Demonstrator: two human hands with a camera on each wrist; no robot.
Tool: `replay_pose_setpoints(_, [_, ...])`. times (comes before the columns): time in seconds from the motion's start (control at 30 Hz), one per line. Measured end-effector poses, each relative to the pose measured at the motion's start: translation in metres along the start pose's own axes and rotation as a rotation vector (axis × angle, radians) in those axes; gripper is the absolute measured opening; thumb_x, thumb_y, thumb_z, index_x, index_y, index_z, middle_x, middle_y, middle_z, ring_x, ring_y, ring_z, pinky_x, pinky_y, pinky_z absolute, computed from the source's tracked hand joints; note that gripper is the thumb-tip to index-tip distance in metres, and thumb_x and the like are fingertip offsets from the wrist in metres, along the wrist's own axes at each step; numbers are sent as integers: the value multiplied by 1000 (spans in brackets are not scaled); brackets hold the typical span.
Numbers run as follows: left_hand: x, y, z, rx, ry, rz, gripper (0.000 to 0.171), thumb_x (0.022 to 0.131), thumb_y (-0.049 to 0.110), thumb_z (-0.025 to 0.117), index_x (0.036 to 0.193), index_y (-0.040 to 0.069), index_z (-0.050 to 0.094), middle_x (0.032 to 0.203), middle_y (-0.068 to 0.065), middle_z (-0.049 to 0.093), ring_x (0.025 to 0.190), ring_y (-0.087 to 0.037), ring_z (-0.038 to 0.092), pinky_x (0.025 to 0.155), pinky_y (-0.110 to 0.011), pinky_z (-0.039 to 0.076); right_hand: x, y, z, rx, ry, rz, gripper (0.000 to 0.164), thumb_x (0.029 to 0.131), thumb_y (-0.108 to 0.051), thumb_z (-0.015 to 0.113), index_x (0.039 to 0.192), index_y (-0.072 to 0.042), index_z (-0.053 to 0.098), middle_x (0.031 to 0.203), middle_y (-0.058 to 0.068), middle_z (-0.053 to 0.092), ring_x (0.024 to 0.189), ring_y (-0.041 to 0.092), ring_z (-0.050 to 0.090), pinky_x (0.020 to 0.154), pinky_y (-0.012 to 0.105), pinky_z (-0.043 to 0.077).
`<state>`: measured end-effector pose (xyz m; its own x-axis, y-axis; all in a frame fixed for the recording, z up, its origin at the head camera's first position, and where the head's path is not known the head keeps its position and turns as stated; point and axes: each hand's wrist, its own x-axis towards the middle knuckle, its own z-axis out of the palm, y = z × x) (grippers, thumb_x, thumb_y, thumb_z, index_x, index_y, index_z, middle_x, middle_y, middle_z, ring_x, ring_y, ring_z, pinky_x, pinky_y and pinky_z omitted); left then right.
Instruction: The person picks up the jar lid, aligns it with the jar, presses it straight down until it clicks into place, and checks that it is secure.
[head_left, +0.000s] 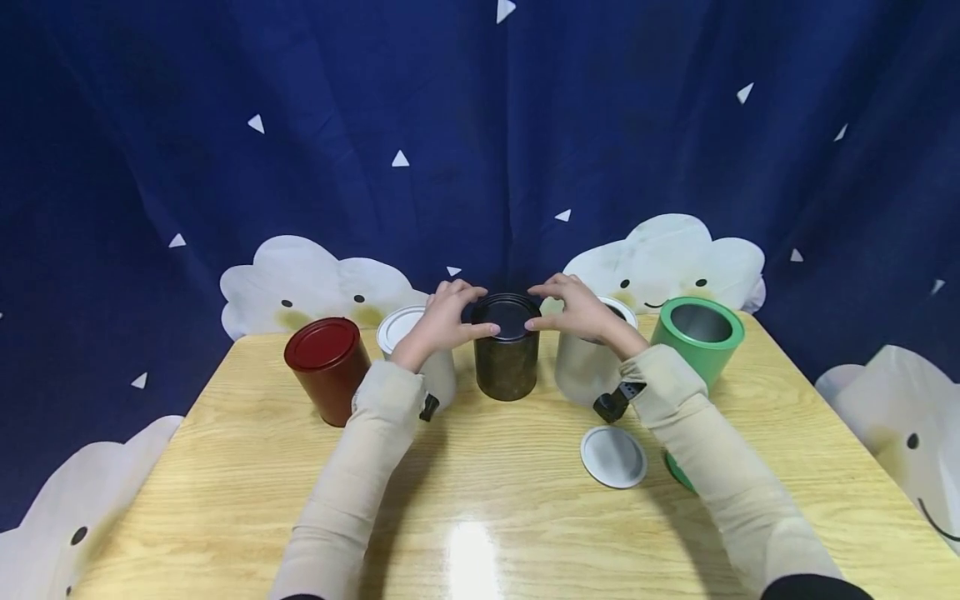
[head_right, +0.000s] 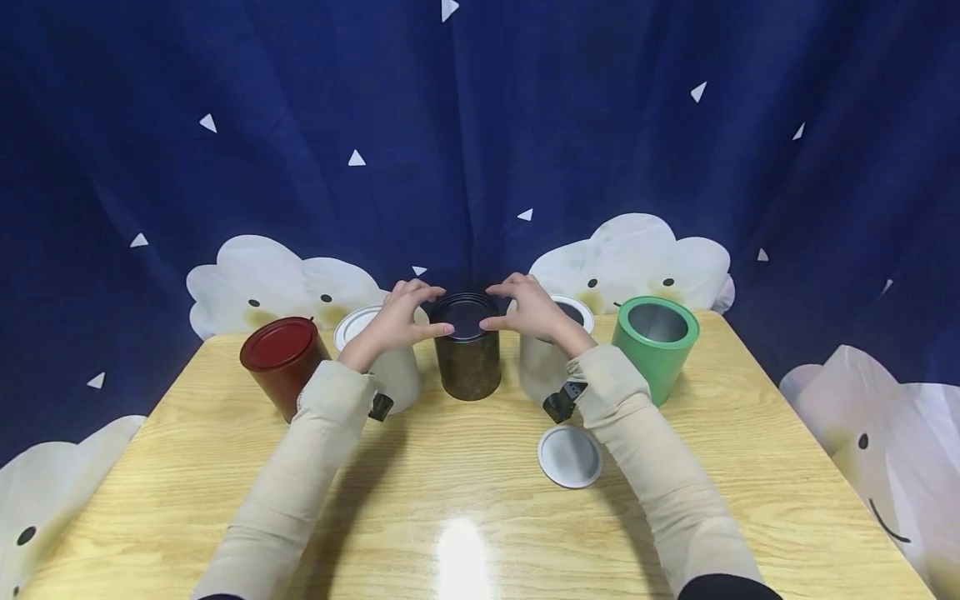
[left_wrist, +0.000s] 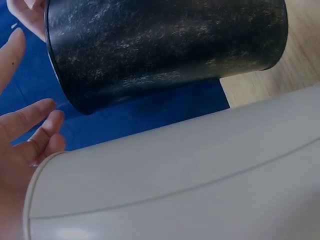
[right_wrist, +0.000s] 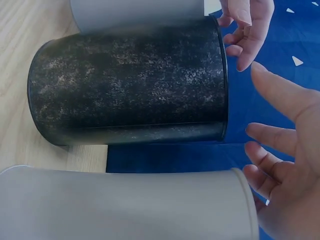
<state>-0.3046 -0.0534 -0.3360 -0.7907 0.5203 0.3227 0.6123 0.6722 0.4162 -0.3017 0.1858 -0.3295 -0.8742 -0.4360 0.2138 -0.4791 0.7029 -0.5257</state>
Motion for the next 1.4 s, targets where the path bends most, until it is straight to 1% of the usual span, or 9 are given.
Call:
replay_pose_setpoints(0.13, [-4, 2, 1, -22, 34, 36, 60, 76, 36, 73, 122, 1, 55, 107, -12, 52, 100, -27, 41, 83, -42, 30, -6, 0, -2, -8, 24, -42, 57, 74, -27, 74, 120, 3, 57, 109, 18, 53, 100, 30, 43, 81, 41, 37])
replay_pose_setpoints(0.23, [-8, 3, 3, -32, 59, 47, 59, 75, 35, 73, 121, 1, 56, 107, -12, 53, 100, -26, 41, 84, -42, 30, -12, -1, -4, -15, 44, -71, 56, 73, -26, 75, 118, 3, 58, 106, 20, 53, 100, 32, 44, 84, 44, 35])
replay_pose_setpoints(0.53, [-21, 8, 3, -42, 135, 116, 59, 72, 30, 77, 119, 0, 57, 102, -13, 55, 93, -25, 42, 79, -41, 31, -27, -4, -4, -16, 84, -140, 53, 70, -24, 77, 114, 1, 60, 99, 15, 55, 96, 30, 45, 82, 42, 35])
replay_pose_setpoints(0.63, [-24, 11, 3, -71, 149, 137, 61, 71, 28, 78, 119, -1, 56, 102, -13, 56, 93, -25, 42, 79, -41, 32, -32, -5, -4, -10, 88, -148, 55, 71, -23, 77, 116, 1, 59, 101, 16, 55, 98, 30, 45, 84, 43, 35])
replay_pose_setpoints(0.8, [-30, 19, 1, -171, 171, 174, 63, 69, 23, 79, 120, -4, 54, 100, -15, 56, 93, -26, 44, 81, -40, 33, -41, -5, -4, -19, 104, -169, 61, 70, -23, 78, 123, -1, 54, 102, 15, 55, 99, 29, 45, 83, 43, 35])
replay_pose_setpoints(0.93, [-34, 23, 3, -178, 194, 224, 65, 68, 22, 80, 120, -4, 53, 98, -16, 56, 93, -27, 45, 82, -40, 34, -50, -4, -4, -15, 134, -200, 63, 69, -21, 78, 123, -1, 53, 100, 14, 55, 97, 29, 46, 82, 42, 35])
replay_pose_setpoints(1.03, [-37, 25, 5, -150, 200, 247, 66, 67, 24, 80, 121, -3, 53, 97, -15, 56, 92, -27, 45, 82, -40, 34, -57, -3, -5, -7, 142, -217, 62, 69, -19, 79, 123, 0, 53, 99, 15, 55, 95, 29, 47, 80, 42, 35])
replay_pose_setpoints(1.17, [-41, 28, 8, -132, 202, 246, 68, 67, 25, 80, 122, -3, 52, 97, -15, 56, 93, -27, 45, 82, -41, 33, -65, -3, -6, 2, 136, -224, 62, 69, -18, 79, 122, 0, 53, 103, 16, 55, 98, 28, 47, 83, 42, 36])
replay_pose_setpoints(1.4, [-48, 39, 16, -116, 165, 227, 71, 69, 28, 78, 126, -2, 48, 100, -12, 55, 95, -24, 43, 83, -41, 33, -82, -3, -10, 10, 93, -162, 64, 71, -23, 78, 125, -2, 52, 110, 15, 54, 104, 28, 46, 86, 44, 36])
